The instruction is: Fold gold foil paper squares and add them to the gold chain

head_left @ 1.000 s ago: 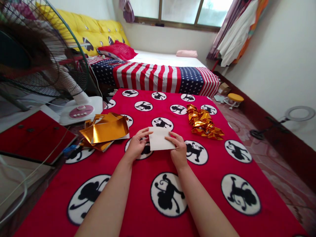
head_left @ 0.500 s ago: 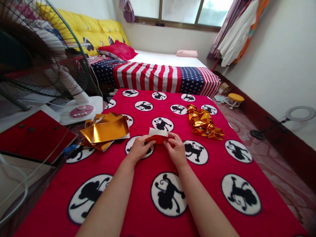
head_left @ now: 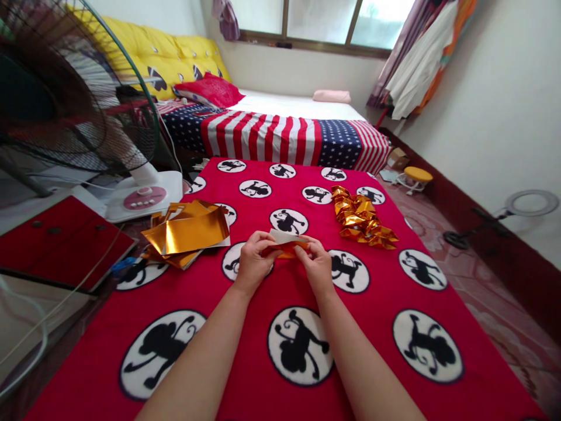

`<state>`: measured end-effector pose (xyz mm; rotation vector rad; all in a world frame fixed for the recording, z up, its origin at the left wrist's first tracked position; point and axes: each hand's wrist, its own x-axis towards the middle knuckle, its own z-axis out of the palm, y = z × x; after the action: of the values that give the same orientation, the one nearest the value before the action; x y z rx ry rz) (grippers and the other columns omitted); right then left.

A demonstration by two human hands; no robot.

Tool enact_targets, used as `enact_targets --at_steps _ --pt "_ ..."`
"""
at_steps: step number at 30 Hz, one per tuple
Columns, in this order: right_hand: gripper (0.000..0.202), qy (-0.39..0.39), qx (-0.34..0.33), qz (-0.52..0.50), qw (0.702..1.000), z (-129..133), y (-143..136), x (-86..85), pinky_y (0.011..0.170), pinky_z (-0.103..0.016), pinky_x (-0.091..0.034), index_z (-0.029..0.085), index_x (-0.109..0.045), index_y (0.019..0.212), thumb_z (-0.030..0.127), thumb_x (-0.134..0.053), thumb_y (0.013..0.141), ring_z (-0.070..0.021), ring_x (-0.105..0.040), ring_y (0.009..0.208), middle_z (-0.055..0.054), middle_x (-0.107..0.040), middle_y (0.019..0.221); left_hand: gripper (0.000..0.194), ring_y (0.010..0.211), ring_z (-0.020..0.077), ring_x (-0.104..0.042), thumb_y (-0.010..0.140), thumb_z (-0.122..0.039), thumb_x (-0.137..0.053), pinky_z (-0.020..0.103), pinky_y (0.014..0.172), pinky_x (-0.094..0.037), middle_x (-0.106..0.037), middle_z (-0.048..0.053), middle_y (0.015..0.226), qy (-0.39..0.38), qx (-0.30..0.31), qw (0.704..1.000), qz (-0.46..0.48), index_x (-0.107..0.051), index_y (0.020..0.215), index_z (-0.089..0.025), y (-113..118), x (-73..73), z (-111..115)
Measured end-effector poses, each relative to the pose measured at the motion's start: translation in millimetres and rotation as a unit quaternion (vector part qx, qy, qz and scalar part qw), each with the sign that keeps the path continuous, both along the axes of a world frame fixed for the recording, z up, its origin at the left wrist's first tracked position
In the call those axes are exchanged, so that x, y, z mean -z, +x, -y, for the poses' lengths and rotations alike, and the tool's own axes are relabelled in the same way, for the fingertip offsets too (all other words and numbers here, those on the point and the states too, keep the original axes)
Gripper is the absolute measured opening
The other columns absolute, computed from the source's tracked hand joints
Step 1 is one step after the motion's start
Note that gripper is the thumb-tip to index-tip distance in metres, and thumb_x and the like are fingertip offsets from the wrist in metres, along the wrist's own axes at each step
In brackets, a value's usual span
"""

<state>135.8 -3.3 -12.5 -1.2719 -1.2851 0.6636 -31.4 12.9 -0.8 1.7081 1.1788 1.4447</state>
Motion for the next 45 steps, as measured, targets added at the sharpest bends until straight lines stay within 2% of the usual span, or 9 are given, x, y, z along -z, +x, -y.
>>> enact_targets --at_steps 4,6,11,15,21,26,29,38,45 --pt "0.018 -0.016 -0.038 -0.092 0.995 1.1 -0.2 2.3 0.072 -0.029 -0.05 0.018 -0.07 0.08 0.036 -0.068 0.081 -0.0183 -0.063 0.081 -0.004 -0.069 0.086 0.065 0.103 0.0218 -0.065 0.063 -0.026 -0.083 0.031 0.085 -0.054 -0.054 0.01 0.134 -0.071 -0.004 0.991 0.115 -0.062 0.124 -0.026 2.3 2.7 -2.5" --pt "0.019 -0.031 -0.042 -0.138 0.989 1.7 -0.7 3.3 0.068 -0.028 -0.05 0.018 -0.069 0.08 0.036 -0.07 0.079 -0.0165 -0.062 0.073 -0.002 -0.068 0.079 0.081 0.097 0.0216 -0.068 0.06 -0.028 -0.085 0.033 0.082 -0.055 -0.054 0.013 0.136 -0.149 0.036 0.97 0.19 -0.053 0.134 -0.025 2.9 4.8 -4.1" --pt "0.026 -0.033 -0.017 -0.208 0.977 1.6 -3.9 0.7 0.071 -0.029 -0.053 0.018 -0.063 0.087 0.036 -0.075 0.073 -0.0162 -0.064 0.073 -0.001 -0.068 0.08 0.048 0.088 0.0247 -0.071 0.064 -0.035 -0.083 0.037 0.088 -0.054 -0.075 0.012 0.098 -0.232 0.119 0.936 0.237 -0.071 0.103 -0.011 3.1 4.5 -2.9" --pt "0.048 -0.041 0.025 -0.207 0.977 0.5 -7.0 -2.4 0.067 -0.028 -0.053 0.021 -0.054 0.105 0.038 -0.079 0.068 -0.0156 -0.064 0.07 0.0 -0.067 0.082 0.063 0.087 0.0225 -0.072 0.062 -0.031 -0.084 0.034 0.086 -0.055 -0.076 0.007 0.092 -0.2 0.067 0.943 0.256 -0.065 0.12 -0.014 2.5 3.9 -2.1" --pt "0.029 -0.075 -0.038 -0.134 0.987 1.7 -7.2 -1.1 0.057 -0.025 -0.045 0.018 -0.062 0.072 0.045 -0.072 0.075 -0.0148 -0.059 0.061 -0.001 -0.065 0.068 0.089 0.081 0.0189 -0.072 0.063 -0.03 -0.084 0.03 0.08 -0.056 -0.076 0.003 0.086 -0.192 0.039 0.94 0.278 -0.046 0.142 -0.018 -0.3 4.1 -5.4" --pt "0.029 -0.068 -0.02 -0.151 0.986 2.5 -5.8 -1.3 0.056 -0.025 -0.043 0.019 -0.06 0.07 0.046 -0.072 0.074 -0.0134 -0.055 0.058 0.001 -0.062 0.065 0.054 0.077 0.0206 -0.071 0.06 -0.038 -0.085 0.028 0.069 -0.057 -0.076 0.008 0.09 -0.231 0.078 0.941 0.232 -0.071 0.105 -0.012 -0.9 0.1 -2.9" --pt "0.027 -0.066 -0.037 -0.153 0.985 3.0 -5.7 -2.7 0.06 -0.026 -0.046 0.018 -0.062 0.073 0.044 -0.071 0.076 -0.0145 -0.057 0.062 0.0 -0.064 0.068 0.042 0.07 0.0202 -0.07 0.06 -0.041 -0.085 0.027 0.062 -0.055 -0.076 0.009 0.084 -0.243 0.076 0.944 0.211 -0.075 0.087 -0.011 -1.5 1.5 -1.8" --pt "0.027 -0.048 -0.038 -0.146 0.987 4.7 -7.0 -7.0 0.057 -0.024 -0.041 0.017 -0.062 0.069 0.04 -0.067 0.08 -0.013 -0.051 0.061 0.001 -0.058 0.065 0.042 0.064 0.0183 -0.068 0.059 -0.042 -0.085 0.026 0.058 -0.054 -0.077 0.008 0.081 -0.233 0.058 0.951 0.195 -0.076 0.085 -0.012 1.4 1.9 -1.4" --pt "0.035 -0.039 -0.029 -0.139 0.989 4.6 -6.0 -3.3 0.05 -0.022 -0.029 0.019 -0.047 0.061 0.041 -0.064 0.083 -0.0089 -0.035 0.054 0.005 -0.039 0.058 0.041 0.068 0.019 -0.068 0.063 -0.047 -0.082 0.027 0.063 -0.054 -0.075 0.006 0.076 -0.234 0.065 0.954 0.178 -0.076 0.083 -0.012 2.9 -1.4 0.5"
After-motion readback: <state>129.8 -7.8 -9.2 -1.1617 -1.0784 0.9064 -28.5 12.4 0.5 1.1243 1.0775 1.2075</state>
